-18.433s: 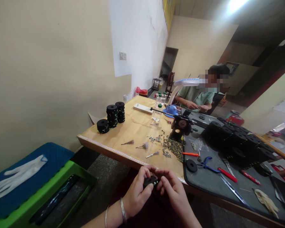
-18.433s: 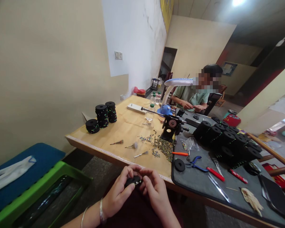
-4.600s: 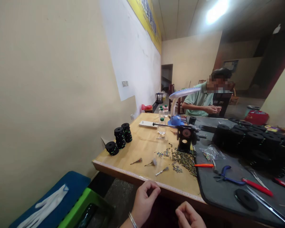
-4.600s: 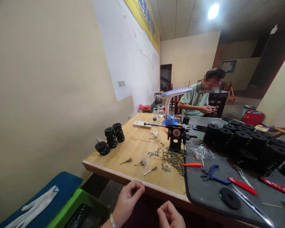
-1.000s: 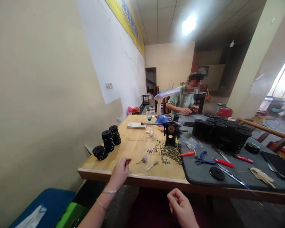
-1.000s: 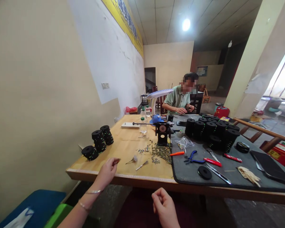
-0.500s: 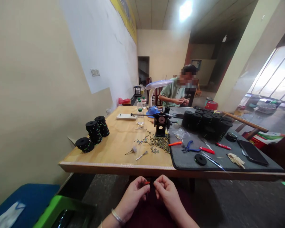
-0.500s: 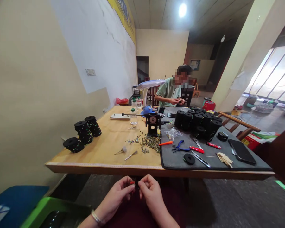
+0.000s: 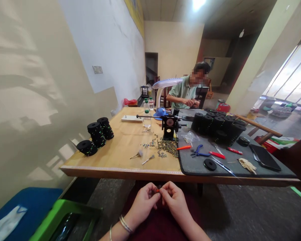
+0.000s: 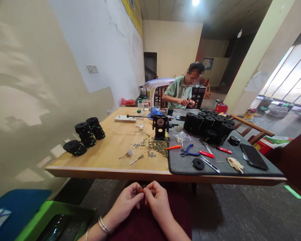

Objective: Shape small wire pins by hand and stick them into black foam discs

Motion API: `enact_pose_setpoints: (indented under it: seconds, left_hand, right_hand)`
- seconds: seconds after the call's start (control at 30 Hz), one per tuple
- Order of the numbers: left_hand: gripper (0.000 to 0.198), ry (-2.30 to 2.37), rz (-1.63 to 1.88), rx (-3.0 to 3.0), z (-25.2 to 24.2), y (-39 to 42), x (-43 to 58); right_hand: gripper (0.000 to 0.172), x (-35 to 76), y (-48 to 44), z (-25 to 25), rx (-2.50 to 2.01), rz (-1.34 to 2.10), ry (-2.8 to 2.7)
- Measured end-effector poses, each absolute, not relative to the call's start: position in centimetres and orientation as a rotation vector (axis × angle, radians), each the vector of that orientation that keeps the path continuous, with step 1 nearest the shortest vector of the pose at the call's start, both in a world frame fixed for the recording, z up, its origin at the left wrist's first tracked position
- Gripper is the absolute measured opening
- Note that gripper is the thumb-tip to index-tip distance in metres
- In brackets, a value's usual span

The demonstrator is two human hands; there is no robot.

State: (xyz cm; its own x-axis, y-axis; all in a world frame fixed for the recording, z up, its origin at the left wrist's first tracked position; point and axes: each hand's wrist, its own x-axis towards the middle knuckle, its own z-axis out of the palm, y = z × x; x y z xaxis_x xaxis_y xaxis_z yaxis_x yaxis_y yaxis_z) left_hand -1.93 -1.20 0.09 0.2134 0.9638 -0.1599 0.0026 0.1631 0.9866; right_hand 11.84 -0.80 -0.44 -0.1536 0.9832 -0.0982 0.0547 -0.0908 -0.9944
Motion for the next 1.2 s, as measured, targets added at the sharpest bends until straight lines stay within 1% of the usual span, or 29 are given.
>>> enact_pose_setpoints:
  seconds: [0.17,0.33,0.47,0.6,0.7,0.9,1.07,1.2]
  left_hand:
    - [0.025,1.107,0.949,1.187,-0.26,-1.13,-1.61]
    - [0.030,1.057,0.975,1.111,-0.11,-0.89,-1.44]
    - [0.035,0.991,0.976,0.919,0.18,-0.85,-1.51]
    - [0.036,0.951,0.948,0.843,0.41,-0.84,-1.50]
    - [0.031,0.926,0.920,0.869,0.42,-0.73,-1.43]
    - [0.031,0.958,0.989,0.816,0.24,-0.45,-1.47]
    - [0.031,0.933,0.991,0.785,0.40,-0.51,-1.52]
    - [0.032,0.959,1.002,0.796,0.29,-0.46,-1.51]
  right_hand:
    - [0.038,12.03,-0.79,-0.76,-1.242,1.293,-1.378]
    - [0.044,12.13,-0.58,-0.88,-1.195,1.390,-1.292]
    - [0.048,12.26,-0.48,-0.70,-1.192,1.483,-1.212]
    - [0.047,12.42,-0.46,-0.64,-1.179,1.504,-1.188]
    - [0.046,12.50,-0.44,-0.73,-1.176,1.512,-1.186]
    - [0.043,12.78,-0.72,-0.73,-1.222,1.508,-1.198]
    - [0.038,12.76,-1.06,-0.37,-1.244,1.564,-1.227]
    - [0.037,12.68,-1.17,-0.37,-1.233,1.605,-1.220]
